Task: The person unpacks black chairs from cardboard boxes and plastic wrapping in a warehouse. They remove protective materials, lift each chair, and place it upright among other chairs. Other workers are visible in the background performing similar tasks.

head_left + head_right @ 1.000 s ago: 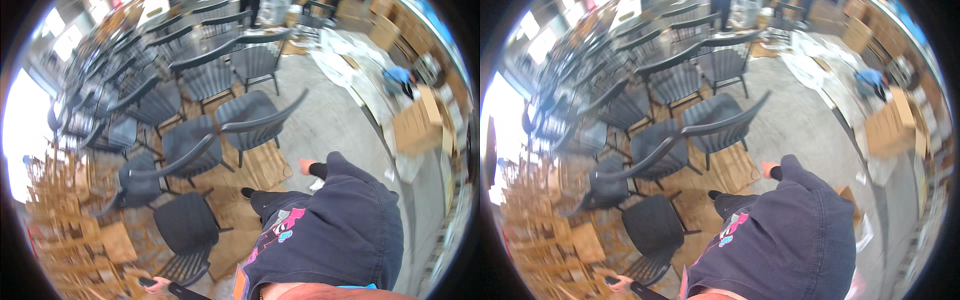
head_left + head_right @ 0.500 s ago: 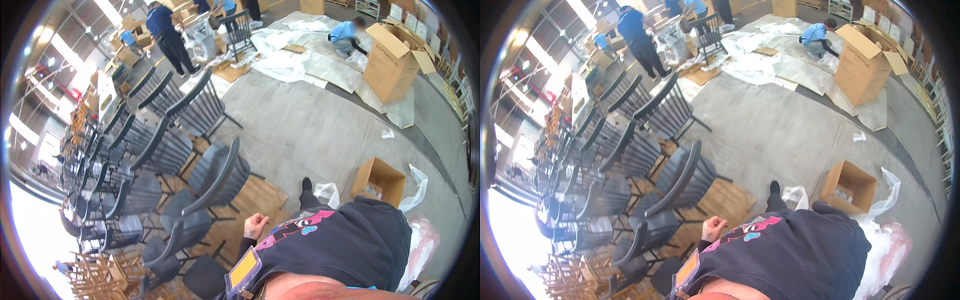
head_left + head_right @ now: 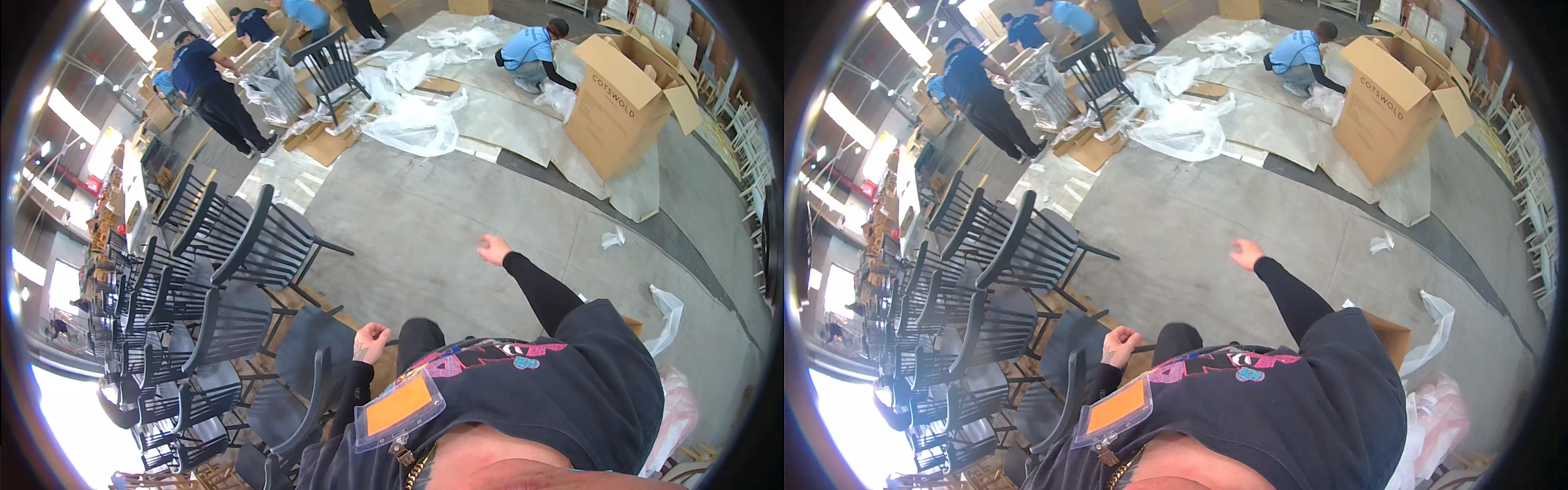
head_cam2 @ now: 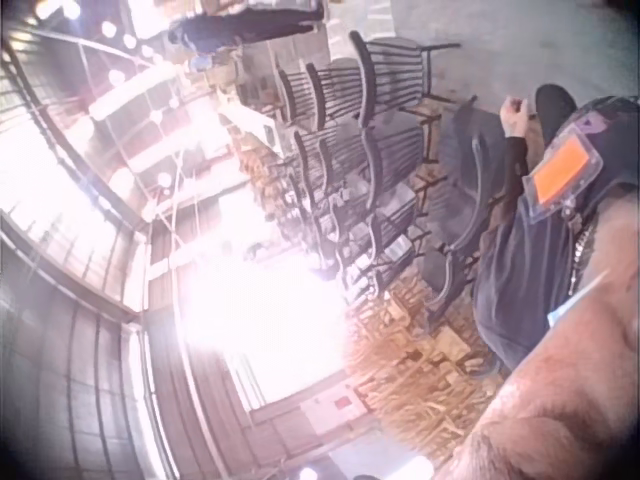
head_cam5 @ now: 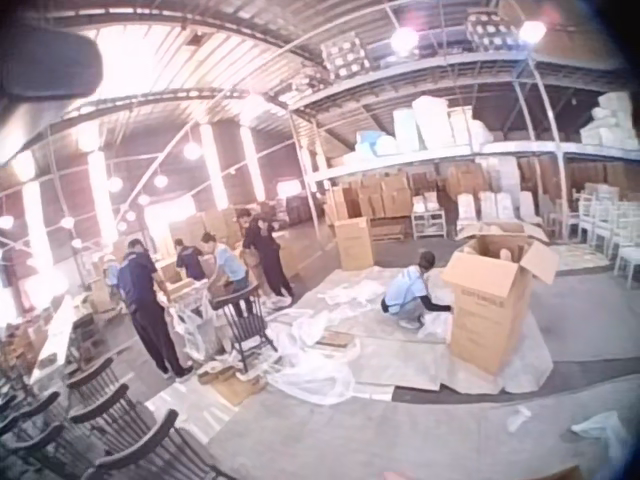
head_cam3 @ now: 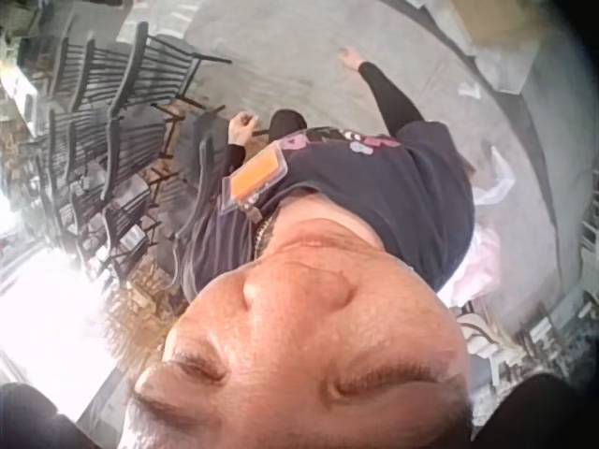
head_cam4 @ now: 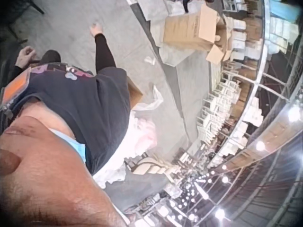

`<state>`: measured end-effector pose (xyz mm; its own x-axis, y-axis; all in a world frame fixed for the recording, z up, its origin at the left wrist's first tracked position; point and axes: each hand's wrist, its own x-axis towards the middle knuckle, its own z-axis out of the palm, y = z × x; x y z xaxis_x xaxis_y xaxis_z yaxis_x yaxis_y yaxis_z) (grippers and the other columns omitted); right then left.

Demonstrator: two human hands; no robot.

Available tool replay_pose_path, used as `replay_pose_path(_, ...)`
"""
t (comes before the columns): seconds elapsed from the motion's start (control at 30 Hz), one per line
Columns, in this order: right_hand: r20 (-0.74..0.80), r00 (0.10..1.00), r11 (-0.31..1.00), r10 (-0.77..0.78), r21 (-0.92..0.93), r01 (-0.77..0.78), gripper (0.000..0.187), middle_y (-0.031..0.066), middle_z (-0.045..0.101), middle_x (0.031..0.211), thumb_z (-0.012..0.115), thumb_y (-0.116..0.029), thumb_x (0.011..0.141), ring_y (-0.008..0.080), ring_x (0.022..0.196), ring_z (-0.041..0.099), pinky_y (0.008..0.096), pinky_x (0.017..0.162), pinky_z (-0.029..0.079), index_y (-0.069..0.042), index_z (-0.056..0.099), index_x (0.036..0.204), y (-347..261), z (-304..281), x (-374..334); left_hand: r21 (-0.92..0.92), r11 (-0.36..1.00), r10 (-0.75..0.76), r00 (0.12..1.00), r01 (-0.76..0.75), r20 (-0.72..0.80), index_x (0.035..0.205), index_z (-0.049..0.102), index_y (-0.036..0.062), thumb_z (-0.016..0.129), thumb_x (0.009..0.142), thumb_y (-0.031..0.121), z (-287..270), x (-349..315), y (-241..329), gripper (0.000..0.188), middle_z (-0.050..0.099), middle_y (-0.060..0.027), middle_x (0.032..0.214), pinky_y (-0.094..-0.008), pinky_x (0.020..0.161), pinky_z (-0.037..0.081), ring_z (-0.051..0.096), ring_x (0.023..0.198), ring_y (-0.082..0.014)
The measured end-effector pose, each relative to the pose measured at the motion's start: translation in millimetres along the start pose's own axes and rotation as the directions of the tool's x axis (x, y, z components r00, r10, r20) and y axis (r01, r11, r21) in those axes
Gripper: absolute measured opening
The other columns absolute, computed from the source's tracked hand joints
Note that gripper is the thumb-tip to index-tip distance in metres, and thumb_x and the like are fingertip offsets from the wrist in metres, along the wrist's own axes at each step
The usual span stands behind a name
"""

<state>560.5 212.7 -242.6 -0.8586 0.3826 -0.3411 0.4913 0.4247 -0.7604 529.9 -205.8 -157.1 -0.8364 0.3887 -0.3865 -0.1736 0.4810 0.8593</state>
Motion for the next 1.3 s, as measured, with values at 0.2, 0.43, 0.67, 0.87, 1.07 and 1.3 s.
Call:
replay_pose_path(0.2, 0.009, 0.999, 0.972, -0.048, -0.228, 0.049, 0.046, 0.0166, 0.065, 0.107, 0.062, -0.032, 0.077, 0.0313, 0.101, 0.061, 0.0400, 0.087, 0.048, -0.008, 0.060, 0.116, 7, -66, 134, -0.112, 0.984, -0.137, 0.991, 0.136, -0.001, 0.075, 0.055, 0.0020, 0.061, 0.084, 0.016, -27, 142, 39, 0.017, 0.066, -0.0089, 0.070, -0.0267, 0.055, 0.049, 0.065, 0.062, -0.0142)
replay_pose_path(0.43, -0.177, 0.781, 0.798, 0.599, 0.060, -0.599, 0.047, 0.0161, 0.065, 0.102, 0.059, -0.025, 0.076, 0.0300, 0.086, 0.064, 0.0399, 0.073, 0.051, -0.004, 0.059, 0.118, 120, -120, 164, 0.007, 1.000, 0.009, 0.999, -0.009, -0.045, 0.060, 0.062, 0.0005, 0.056, 0.090, 0.036, -74, 381, 141, 0.047, 0.066, -0.0092, 0.063, -0.0258, 0.052, 0.047, 0.059, 0.055, -0.0104)
replay_pose_path(0.67, 0.401, 0.672, 0.536, 0.623, -0.844, 0.007, 0.042, 0.0138, 0.067, 0.105, 0.064, -0.030, 0.074, 0.0266, 0.096, 0.064, 0.0413, 0.082, 0.051, -0.006, 0.066, 0.108, 153, -128, 153, -0.009, 0.982, 0.187, 0.979, -0.187, 0.086, 0.082, 0.065, -0.0005, 0.055, 0.093, 0.034, -72, 591, 298, 0.038, 0.068, -0.0088, 0.074, -0.0266, 0.065, 0.050, 0.066, 0.073, -0.0139)
replay_pose_path(0.87, 0.372, 0.667, 0.733, 0.646, -0.545, -0.406, 0.040, 0.0170, 0.064, 0.107, 0.060, -0.032, 0.077, 0.0303, 0.102, 0.060, 0.0434, 0.085, 0.048, -0.008, 0.064, 0.109, 91, -140, 385, -0.032, 0.996, 0.086, 0.996, -0.086, 0.028, 0.082, 0.064, 0.0002, 0.059, 0.089, 0.024, -81, 742, 275, 0.025, 0.068, -0.0084, 0.072, -0.0263, 0.057, 0.052, 0.066, 0.065, -0.0157)
replay_pose_path(1.07, -0.203, 0.978, 0.847, 0.049, -0.510, -0.148, 0.037, 0.0202, 0.065, 0.102, 0.054, -0.033, 0.082, 0.0362, 0.099, 0.060, 0.0479, 0.083, 0.047, -0.006, 0.063, 0.106, -37, -279, 732, 0.557, 0.728, -0.496, 0.868, 0.400, 0.025, 0.071, 0.068, 0.0103, 0.061, 0.074, 0.029, -122, 729, 249, 0.020, 0.067, -0.0073, 0.066, -0.0350, 0.055, 0.051, 0.065, 0.062, -0.0195)
replay_pose_path(1.3, -0.355, 0.876, 0.944, -0.325, -0.062, 0.325, 0.031, 0.0080, 0.068, 0.088, 0.058, -0.016, 0.083, 0.0171, 0.077, 0.063, 0.0316, 0.069, 0.050, -0.011, 0.062, 0.113, -304, -341, 1052, 0.410, 0.670, -0.681, 0.732, 0.619, 0.009, 0.071, 0.067, 0.0072, 0.063, 0.074, 0.025, -132, 783, 241, 0.018, 0.065, -0.0075, 0.064, -0.0334, 0.054, 0.050, 0.063, 0.059, -0.0179)
